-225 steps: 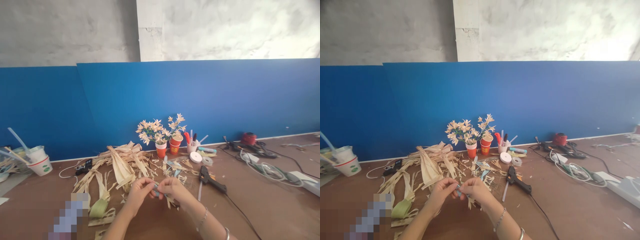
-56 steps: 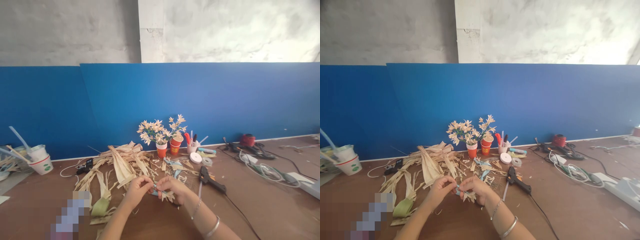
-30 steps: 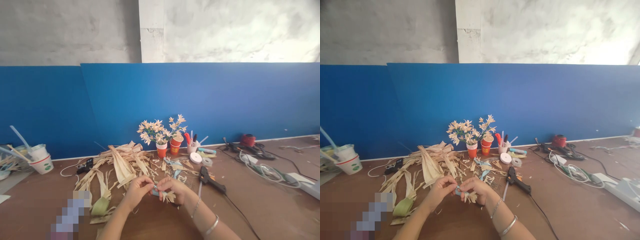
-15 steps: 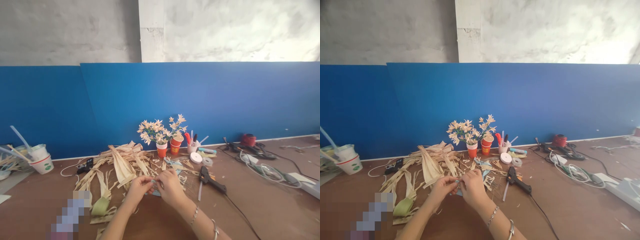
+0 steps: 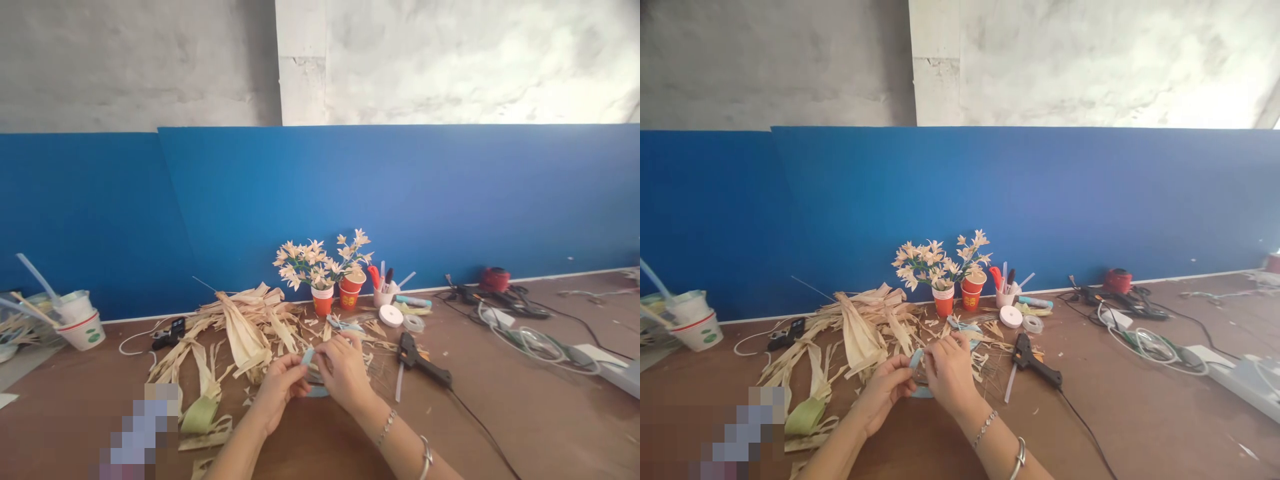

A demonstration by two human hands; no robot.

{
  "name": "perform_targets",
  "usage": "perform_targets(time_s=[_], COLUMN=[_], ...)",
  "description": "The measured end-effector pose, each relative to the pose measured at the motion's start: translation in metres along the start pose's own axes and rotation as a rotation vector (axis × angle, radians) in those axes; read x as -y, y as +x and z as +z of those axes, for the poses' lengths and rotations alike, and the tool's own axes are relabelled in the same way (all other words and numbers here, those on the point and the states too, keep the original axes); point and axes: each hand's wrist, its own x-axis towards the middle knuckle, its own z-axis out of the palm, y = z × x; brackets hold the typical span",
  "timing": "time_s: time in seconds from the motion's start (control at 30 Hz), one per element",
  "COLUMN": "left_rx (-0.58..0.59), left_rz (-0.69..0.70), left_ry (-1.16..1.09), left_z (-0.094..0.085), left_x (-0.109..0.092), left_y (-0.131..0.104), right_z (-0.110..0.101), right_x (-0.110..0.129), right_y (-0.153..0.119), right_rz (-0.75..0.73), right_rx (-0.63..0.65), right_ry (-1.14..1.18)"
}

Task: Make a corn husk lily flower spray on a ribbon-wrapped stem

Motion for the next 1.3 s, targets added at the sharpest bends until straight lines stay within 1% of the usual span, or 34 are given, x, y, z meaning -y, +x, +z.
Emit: perform_targets(time_s=[0.07,0.23,0.3,0.37,0.47,0.6,0.67,0.8,0.9,0.97,1.03,1.1,1.17,1.23,1.3], left_rx=[-0.005,-0.112,-0.125,-0.133,-0.132,-0.076,-0.072,-0.144,-0.168,-0.172,-0.170,-0.153,-0.125,-0.097,-0.065], left_rz=[0.007,0.099,0.091,0.075,0.065,0.061,0.070,0.130,0.183,0.201,0.215,0.225,0.228,0.217,0.195], left_ry=[0.042,0.185,0.224,0.220,0.128,0.026,0.050,0.176,0.228,0.244,0.259,0.262,0.253,0.237,0.211], left_z=[0.001,0.001,-0.001,-0.002,-0.003,-0.001,0.000,-0.003,-0.006,-0.008,-0.009,-0.009,-0.008,-0.007,-0.005], left_x=[0.000,0.004,0.005,0.006,0.005,0.003,0.002,0.003,0.004,0.003,0.000,-0.003,-0.005,-0.007,-0.007], left_y=[0.000,0.003,0.004,0.005,0.004,0.002,0.002,0.005,0.007,0.008,0.007,0.005,0.002,0.000,-0.002], right_z=[0.001,0.007,0.008,0.009,0.008,0.008,0.008,0.009,0.009,0.010,0.011,0.012,0.012,0.010,0.006], right_x=[0.000,0.000,0.001,0.001,0.002,0.003,0.004,0.007,0.009,0.009,0.007,0.003,-0.001,-0.005,-0.008], right_y=[-0.001,-0.004,-0.005,-0.005,-0.006,-0.006,-0.007,-0.008,-0.008,-0.007,-0.005,-0.003,-0.001,0.000,0.001], right_rz=[0.003,-0.002,-0.003,0.001,0.002,0.007,0.008,-0.003,0.035,0.133,0.340,0.604,0.801,0.922,1.006], right_rx=[0.008,0.023,0.020,0.022,0.024,0.029,0.027,0.034,0.047,0.080,0.172,0.296,0.409,0.489,0.561], right_ry=[-0.001,-0.008,-0.015,-0.022,-0.020,-0.006,0.004,0.018,0.081,0.201,0.405,0.709,1.037,1.268,1.380])
